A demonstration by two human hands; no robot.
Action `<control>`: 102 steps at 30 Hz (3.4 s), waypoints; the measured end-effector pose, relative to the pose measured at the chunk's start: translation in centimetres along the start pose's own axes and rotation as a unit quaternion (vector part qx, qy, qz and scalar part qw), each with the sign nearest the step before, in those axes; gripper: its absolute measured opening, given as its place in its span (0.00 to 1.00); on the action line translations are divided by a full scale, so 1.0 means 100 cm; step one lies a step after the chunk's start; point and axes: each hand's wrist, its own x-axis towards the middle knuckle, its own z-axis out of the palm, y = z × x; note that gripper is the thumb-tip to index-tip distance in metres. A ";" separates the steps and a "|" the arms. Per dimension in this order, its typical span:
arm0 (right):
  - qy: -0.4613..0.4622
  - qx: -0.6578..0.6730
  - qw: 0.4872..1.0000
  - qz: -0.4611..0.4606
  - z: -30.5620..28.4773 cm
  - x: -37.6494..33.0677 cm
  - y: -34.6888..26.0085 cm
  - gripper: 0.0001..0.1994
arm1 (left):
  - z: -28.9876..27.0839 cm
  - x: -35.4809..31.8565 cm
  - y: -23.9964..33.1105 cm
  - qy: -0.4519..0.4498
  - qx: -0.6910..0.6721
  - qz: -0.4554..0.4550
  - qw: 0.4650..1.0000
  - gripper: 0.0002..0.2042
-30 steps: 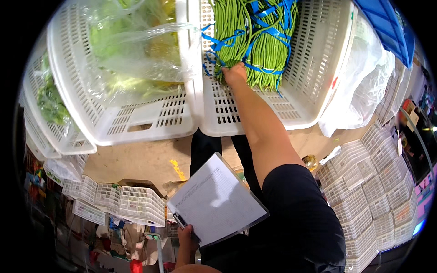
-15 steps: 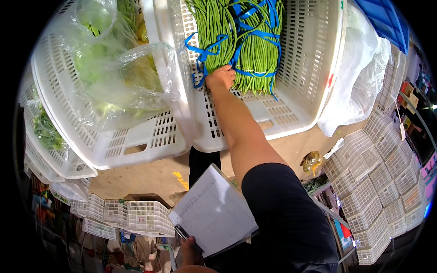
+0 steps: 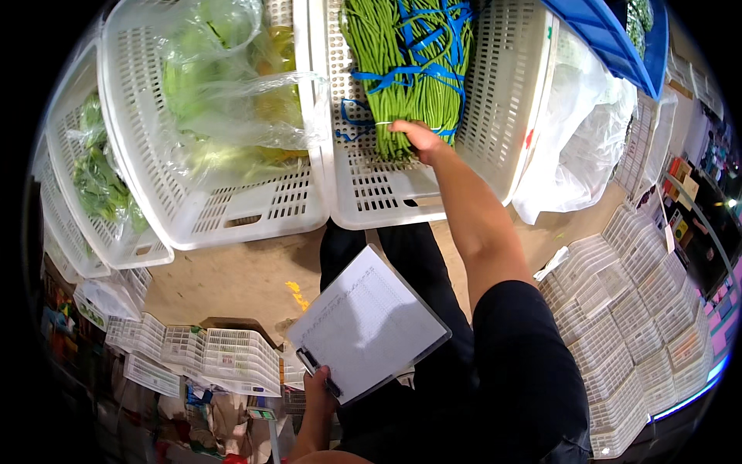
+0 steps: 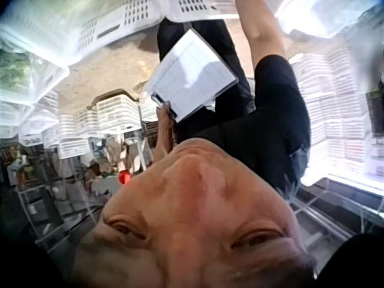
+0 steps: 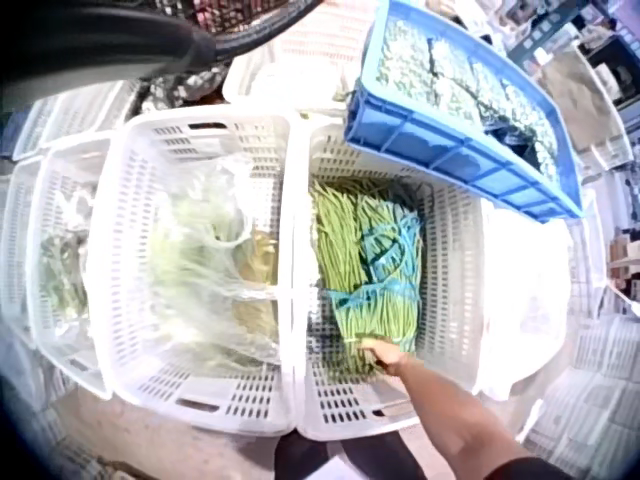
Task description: The person inspects various vegetables in a market setting, picking up items like green beans and leafy greens to check their quality. They use a pen to write on a clipboard, likely recording inventory details or prices. The person moves between different baskets and crates, handling produce one at a time.
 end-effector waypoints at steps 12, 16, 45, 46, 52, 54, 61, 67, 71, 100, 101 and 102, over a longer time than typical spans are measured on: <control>-0.231 0.332 0.914 0.024 -0.035 -0.024 -0.021 0.29 | 0.006 0.000 0.005 -0.020 -0.020 0.005 1.000 0.26; -0.160 0.218 0.963 0.018 -0.022 -0.060 -0.039 0.25 | 0.003 0.002 0.001 -0.027 -0.025 0.013 0.999 0.25; -0.235 -0.112 0.951 -0.166 -0.091 -0.662 -0.149 0.32 | -0.129 -0.090 -0.161 0.029 -0.383 0.163 0.909 0.20; -0.235 -0.152 0.949 -0.143 -0.081 -0.671 -0.151 0.33 | -0.141 -0.083 -0.183 0.026 -0.424 0.172 0.889 0.19; -0.287 -0.295 0.901 -0.136 0.037 -0.724 -0.086 0.33 | -0.212 -0.007 -0.293 0.119 -0.582 0.176 0.785 0.14; -0.326 -0.335 0.877 -0.116 0.107 -0.729 -0.071 0.34 | -0.228 0.023 -0.323 0.138 -0.593 0.145 0.780 0.13; -0.394 -0.476 0.775 -0.134 0.363 -0.751 0.029 0.34 | -0.299 -0.004 -0.370 0.182 -0.739 0.095 0.642 0.10; -0.534 -0.580 0.612 -0.070 0.634 -0.811 0.186 0.37 | -0.378 -0.021 -0.413 0.297 -0.780 0.175 0.522 0.09; -0.616 -0.612 0.495 -0.021 0.805 -0.849 0.293 0.34 | -0.423 -0.036 -0.387 0.313 -0.846 0.151 0.405 0.12; -0.766 -0.608 -0.076 -0.194 1.004 -0.879 0.618 0.14 | -0.748 -0.123 -0.123 0.344 -0.873 0.160 0.306 0.11; -0.778 -0.584 -0.113 -0.201 0.987 -0.896 0.622 0.15 | -0.758 -0.128 -0.118 0.338 -0.874 0.177 0.301 0.11; -0.781 -0.566 -0.136 -0.227 0.973 -0.902 0.629 0.15 | -0.767 -0.131 -0.115 0.339 -0.868 0.211 0.294 0.10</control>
